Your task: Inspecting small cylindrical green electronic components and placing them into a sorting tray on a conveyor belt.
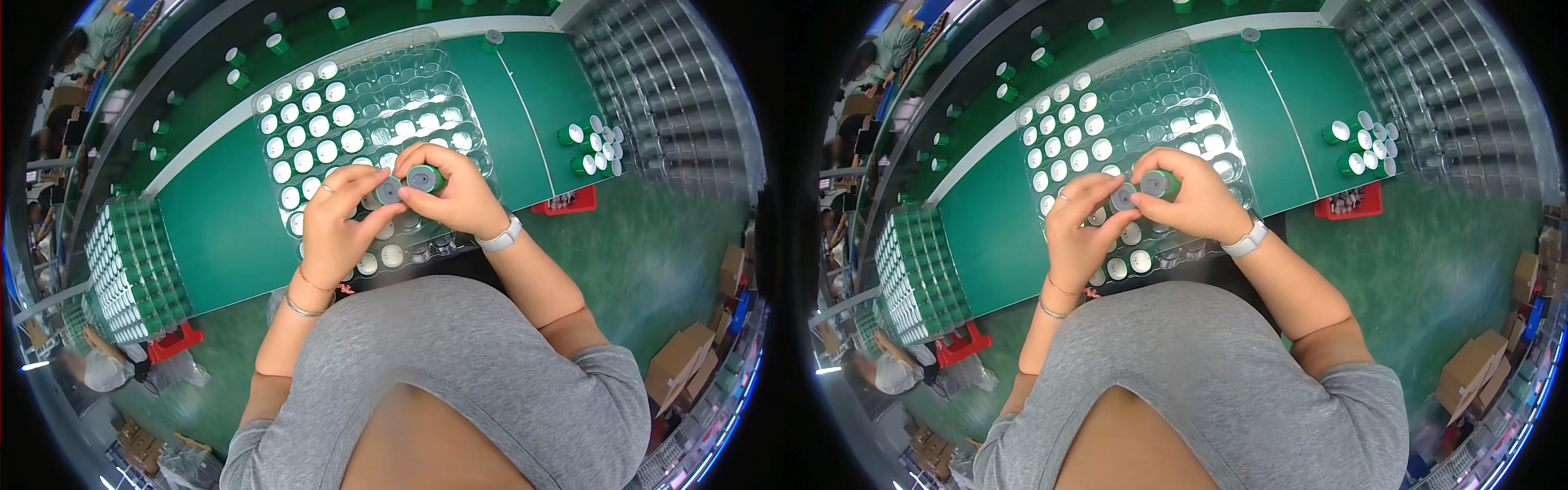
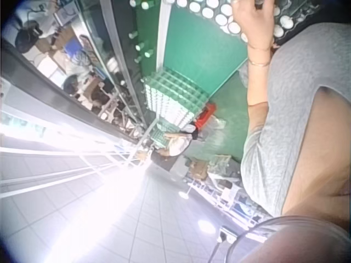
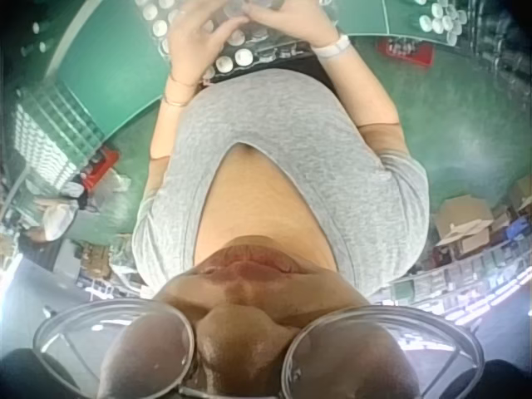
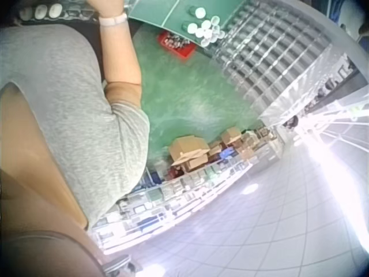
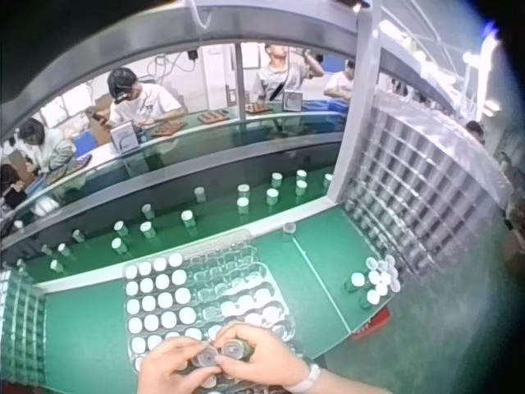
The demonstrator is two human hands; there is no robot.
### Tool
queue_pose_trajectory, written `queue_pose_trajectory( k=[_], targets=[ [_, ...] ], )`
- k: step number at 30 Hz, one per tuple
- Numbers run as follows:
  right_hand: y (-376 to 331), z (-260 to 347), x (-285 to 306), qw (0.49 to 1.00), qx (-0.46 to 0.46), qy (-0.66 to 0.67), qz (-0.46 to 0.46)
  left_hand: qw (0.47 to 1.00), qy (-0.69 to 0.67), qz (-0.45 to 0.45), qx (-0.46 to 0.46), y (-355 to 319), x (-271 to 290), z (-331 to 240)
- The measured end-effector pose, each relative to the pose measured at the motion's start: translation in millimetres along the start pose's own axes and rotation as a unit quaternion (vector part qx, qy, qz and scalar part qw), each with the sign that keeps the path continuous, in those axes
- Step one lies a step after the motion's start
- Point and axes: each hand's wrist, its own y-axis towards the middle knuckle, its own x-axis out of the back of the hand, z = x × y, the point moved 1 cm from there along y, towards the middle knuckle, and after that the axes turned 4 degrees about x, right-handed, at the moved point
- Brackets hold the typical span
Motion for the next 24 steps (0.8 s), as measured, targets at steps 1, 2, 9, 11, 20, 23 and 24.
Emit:
queue_pose_trajectory(
  k=[1,2,9,11,20,23,24],
  targets=[
    [0.1,-0.8,0.8,1.000,0.007,0.011,0.012,1.000,0.000,-0.002,0.002,0.2,1.2,1.0],
    [-1.0,0.0,1.2,1.000,0.007,0.010,0.012,1.000,0.000,-0.003,0.004,0.4,2.2,1.9],
    [-5.7,12.6,-2.7,0.974,-0.053,0.218,-0.002,0.999,-0.033,0.016,0.038,-2.8,7.1,5.7],
    [-4.5,9.3,-2.9,0.972,-0.048,0.231,-0.004,0.996,-0.049,0.012,0.070,-2.5,10.2,4.4],
    [0.0,-3.1,-9.1,0.993,0.044,0.112,-0.021,0.998,-0.055,-0.032,0.028,-2.8,14.0,9.9],
    [1.5,-1.0,-10.7,0.995,0.044,0.084,-0.019,0.995,-0.081,-0.028,0.049,-3.4,15.1,13.1],
    [1.9,1.5,-11.6,0.993,0.023,0.111,-0.030,0.995,-0.083,-0.030,0.048,-3.6,15.9,14.2]
  ],
)
